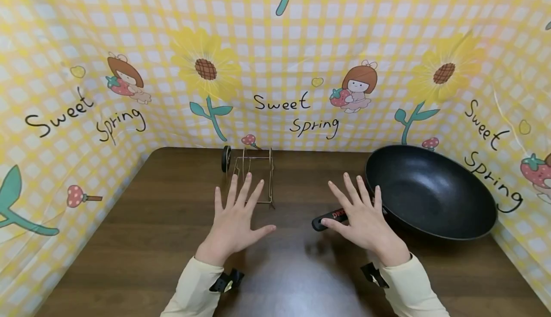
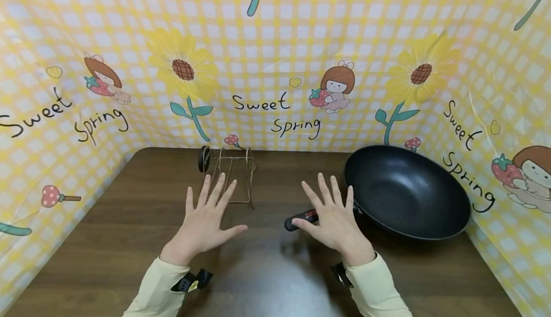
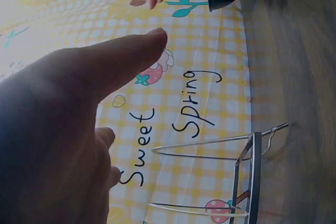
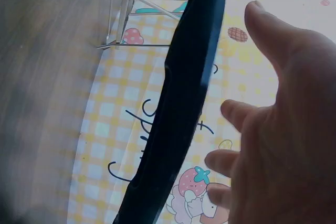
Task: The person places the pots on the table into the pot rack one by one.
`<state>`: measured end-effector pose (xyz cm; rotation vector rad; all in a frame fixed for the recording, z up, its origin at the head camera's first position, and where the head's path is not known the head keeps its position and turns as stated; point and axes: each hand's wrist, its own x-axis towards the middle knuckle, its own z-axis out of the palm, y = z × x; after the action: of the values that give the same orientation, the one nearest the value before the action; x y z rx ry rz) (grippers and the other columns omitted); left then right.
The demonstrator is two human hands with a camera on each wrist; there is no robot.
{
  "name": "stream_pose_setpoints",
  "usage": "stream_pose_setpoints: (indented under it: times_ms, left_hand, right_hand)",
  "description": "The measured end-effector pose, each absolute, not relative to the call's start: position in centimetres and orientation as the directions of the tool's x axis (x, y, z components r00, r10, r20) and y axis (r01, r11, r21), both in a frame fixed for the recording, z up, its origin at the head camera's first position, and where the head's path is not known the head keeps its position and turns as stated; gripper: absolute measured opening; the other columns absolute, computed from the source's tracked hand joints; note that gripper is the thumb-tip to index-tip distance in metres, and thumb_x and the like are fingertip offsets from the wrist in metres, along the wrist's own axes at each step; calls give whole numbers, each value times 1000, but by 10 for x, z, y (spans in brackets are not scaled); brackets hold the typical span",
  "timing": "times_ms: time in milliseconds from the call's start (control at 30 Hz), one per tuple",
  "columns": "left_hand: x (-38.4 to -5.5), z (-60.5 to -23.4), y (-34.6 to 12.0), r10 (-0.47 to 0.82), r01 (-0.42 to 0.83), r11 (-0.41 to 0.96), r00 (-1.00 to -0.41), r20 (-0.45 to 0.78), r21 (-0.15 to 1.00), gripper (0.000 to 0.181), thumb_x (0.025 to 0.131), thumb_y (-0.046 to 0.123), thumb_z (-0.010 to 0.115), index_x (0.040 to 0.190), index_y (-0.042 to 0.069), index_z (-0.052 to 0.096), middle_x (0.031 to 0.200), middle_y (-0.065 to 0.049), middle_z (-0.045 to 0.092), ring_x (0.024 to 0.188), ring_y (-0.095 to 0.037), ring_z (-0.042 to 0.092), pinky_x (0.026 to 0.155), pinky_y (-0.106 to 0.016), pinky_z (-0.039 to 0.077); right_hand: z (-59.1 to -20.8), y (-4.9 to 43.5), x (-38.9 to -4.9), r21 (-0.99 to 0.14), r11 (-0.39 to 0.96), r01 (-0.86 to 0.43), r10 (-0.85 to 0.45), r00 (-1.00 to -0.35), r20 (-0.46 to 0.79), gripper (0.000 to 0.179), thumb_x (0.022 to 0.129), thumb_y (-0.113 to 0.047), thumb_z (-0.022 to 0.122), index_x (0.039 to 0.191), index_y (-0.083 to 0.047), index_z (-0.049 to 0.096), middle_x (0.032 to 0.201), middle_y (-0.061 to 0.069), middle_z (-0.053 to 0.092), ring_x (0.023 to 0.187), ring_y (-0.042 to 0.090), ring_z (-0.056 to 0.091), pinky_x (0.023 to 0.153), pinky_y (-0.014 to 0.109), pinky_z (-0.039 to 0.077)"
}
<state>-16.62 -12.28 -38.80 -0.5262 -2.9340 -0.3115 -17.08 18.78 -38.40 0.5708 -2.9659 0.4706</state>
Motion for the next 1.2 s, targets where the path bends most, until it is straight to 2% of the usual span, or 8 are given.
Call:
stream_pose_setpoints:
  times_ms: [233, 367, 600, 733, 833, 967, 1100, 1200]
  left_hand:
    - [-164, -391, -110, 384, 431, 880, -892, 237, 199, 100, 86, 69, 60, 161, 21, 15, 166, -10, 3, 151, -35, -5, 112, -68, -4]
    - [-164, -393, -100, 411, 473, 856, -867, 280, 210, 99, 85, 66, 63, 160, 20, 18, 165, -12, 11, 151, -35, 3, 113, -67, 2]
    - [-165, -398, -78, 469, 540, 820, -824, 318, 191, 97, 85, 61, 66, 159, 16, 22, 161, -15, 24, 148, -36, 17, 112, -67, 14]
    - [-165, -399, -62, 516, 576, 803, -802, 302, 156, 96, 86, 61, 65, 159, 16, 22, 160, -14, 27, 147, -36, 21, 111, -66, 18]
    - [-164, -399, -52, 538, 587, 798, -796, 278, 136, 95, 87, 63, 62, 159, 16, 22, 160, -12, 27, 147, -35, 21, 112, -65, 19]
    - [-163, -402, -38, 551, 595, 792, -792, 261, 135, 92, 89, 62, 61, 158, 15, 23, 159, -12, 29, 147, -35, 22, 112, -64, 20]
    - [-160, -405, -23, 558, 598, 793, -790, 253, 120, 89, 90, 61, 60, 157, 14, 25, 157, -11, 33, 146, -33, 24, 113, -61, 22]
    - [-158, -406, -13, 560, 598, 795, -787, 258, 98, 86, 91, 59, 60, 156, 14, 28, 155, -10, 36, 145, -31, 27, 113, -59, 24]
  right_hand:
    - [-383, 202, -158, -430, 807, -405, -349, -914, 206, 80, 97, -51, 57, 160, -26, 15, 166, 12, -2, 151, 35, -9, 111, 66, -11]
    - [-390, 210, -149, -503, 752, -426, -340, -904, 257, 77, 98, -40, 60, 160, -24, 17, 165, 13, 2, 150, 36, -5, 111, 67, -6]
    - [-405, 226, -130, -666, 628, -402, -282, -916, 286, 68, 98, -24, 62, 156, -19, 26, 161, 17, 18, 146, 45, 9, 105, 71, 12]
    - [-416, 232, -125, -733, 578, -359, -247, -933, 263, 63, 99, -20, 61, 153, -11, 29, 158, 18, 25, 144, 43, 15, 101, 69, 22]
    - [-425, 233, -128, -777, 531, -338, -206, -941, 268, 56, 100, -16, 59, 148, -4, 33, 153, 21, 28, 140, 40, 22, 111, 41, 26]
    - [-433, 230, -132, -860, 429, -278, -79, -959, 271, 42, 101, -9, 54, 138, 6, 38, 140, 24, 35, 128, 21, 37, 95, 5, 28]
    - [-441, 229, -135, -952, 262, -158, 19, -985, 169, 36, 105, -9, 43, 133, 13, 35, 129, 24, 43, 109, -2, 47, 88, 9, 41]
    - [-451, 230, -141, -994, 95, -61, 3, -998, 62, 37, 108, -17, 36, 131, 11, 31, 124, 19, 45, 106, -2, 50, 87, 16, 45]
